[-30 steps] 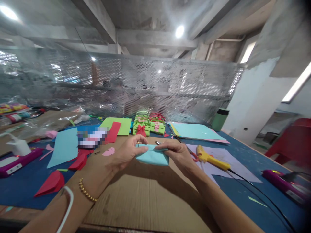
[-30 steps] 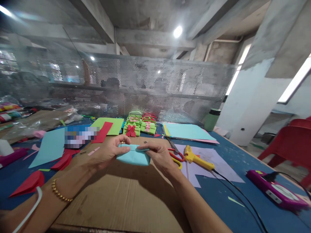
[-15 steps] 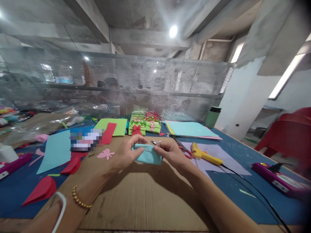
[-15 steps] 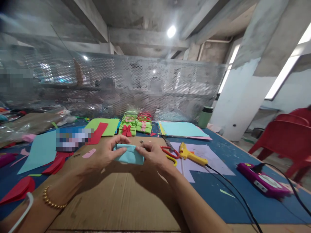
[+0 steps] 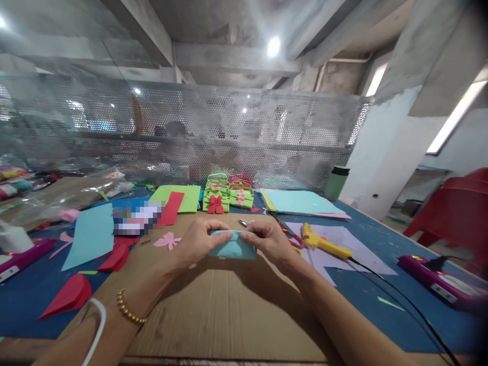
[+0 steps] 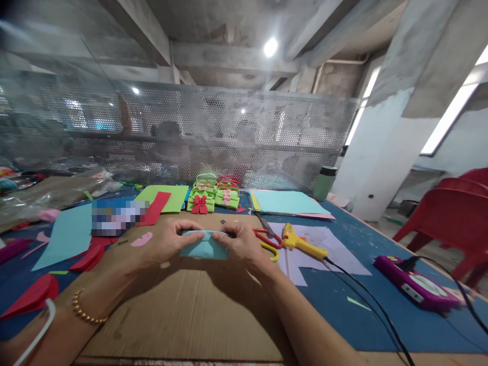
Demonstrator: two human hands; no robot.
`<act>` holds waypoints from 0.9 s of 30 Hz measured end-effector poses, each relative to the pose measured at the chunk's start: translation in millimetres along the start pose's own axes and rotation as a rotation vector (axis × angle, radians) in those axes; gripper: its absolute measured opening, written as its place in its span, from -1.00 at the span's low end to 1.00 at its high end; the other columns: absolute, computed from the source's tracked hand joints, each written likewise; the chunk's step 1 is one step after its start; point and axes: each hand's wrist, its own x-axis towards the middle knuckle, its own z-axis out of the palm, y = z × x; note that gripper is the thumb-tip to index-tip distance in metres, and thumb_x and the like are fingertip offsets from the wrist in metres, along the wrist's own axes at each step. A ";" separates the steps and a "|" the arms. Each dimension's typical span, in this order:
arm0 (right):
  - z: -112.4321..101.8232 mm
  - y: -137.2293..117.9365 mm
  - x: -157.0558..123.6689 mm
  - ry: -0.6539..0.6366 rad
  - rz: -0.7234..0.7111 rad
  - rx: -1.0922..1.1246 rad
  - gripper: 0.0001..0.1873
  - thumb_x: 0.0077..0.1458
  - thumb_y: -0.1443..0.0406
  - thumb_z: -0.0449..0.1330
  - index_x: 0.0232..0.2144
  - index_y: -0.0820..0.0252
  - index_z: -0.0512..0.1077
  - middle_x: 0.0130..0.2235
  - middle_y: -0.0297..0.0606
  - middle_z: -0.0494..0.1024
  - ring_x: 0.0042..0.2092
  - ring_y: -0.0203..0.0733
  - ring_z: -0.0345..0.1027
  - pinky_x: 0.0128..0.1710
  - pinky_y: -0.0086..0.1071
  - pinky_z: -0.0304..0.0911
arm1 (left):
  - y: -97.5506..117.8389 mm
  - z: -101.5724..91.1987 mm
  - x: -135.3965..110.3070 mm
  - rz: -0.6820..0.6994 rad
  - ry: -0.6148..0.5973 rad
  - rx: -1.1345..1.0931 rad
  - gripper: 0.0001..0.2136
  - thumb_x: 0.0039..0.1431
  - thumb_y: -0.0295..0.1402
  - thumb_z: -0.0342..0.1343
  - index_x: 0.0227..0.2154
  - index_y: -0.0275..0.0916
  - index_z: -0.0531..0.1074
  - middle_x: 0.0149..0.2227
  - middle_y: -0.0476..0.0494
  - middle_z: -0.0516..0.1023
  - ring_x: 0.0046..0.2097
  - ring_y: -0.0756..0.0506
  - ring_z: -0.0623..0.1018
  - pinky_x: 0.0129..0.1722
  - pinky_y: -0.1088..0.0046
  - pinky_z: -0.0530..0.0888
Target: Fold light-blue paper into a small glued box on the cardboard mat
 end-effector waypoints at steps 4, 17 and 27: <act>-0.6 -0.9 0.0 -0.030 -0.050 -0.031 -0.57 -0.02 0.00 0.28 -0.63 0.23 0.40 -0.58 -0.39 0.25 -0.49 -0.34 0.07 -0.52 -0.43 -0.04 | 0.0 1.7 -0.8 -0.062 -0.029 -0.106 -0.70 0.03 -0.13 0.19 -0.42 -0.32 0.57 -0.48 -0.11 0.53 -0.47 -0.04 0.45 -0.50 0.45 0.33; 2.1 -2.2 -1.3 -0.122 -0.044 -0.027 -0.57 -0.01 -0.01 0.27 -0.61 0.22 0.36 -0.57 -0.40 0.24 -0.48 -0.33 0.08 -0.50 -0.41 -0.04 | -0.5 -1.6 1.3 0.061 -0.126 0.049 -0.73 0.09 -0.16 0.15 -0.39 -0.29 0.59 -0.41 -0.10 0.56 -0.34 -0.06 0.45 -0.39 0.46 0.30; 0.8 -7.8 -3.9 -0.097 0.046 0.060 -0.45 0.00 -0.13 0.22 -0.62 0.21 0.30 -0.56 -0.43 0.16 -0.48 -0.35 -0.01 -0.48 -0.40 -0.11 | 6.1 -0.6 -2.6 -0.062 -0.043 -0.040 -0.69 -0.01 -0.14 0.16 -0.40 -0.31 0.60 -0.48 -0.10 0.54 -0.45 -0.03 0.39 -0.46 0.47 0.26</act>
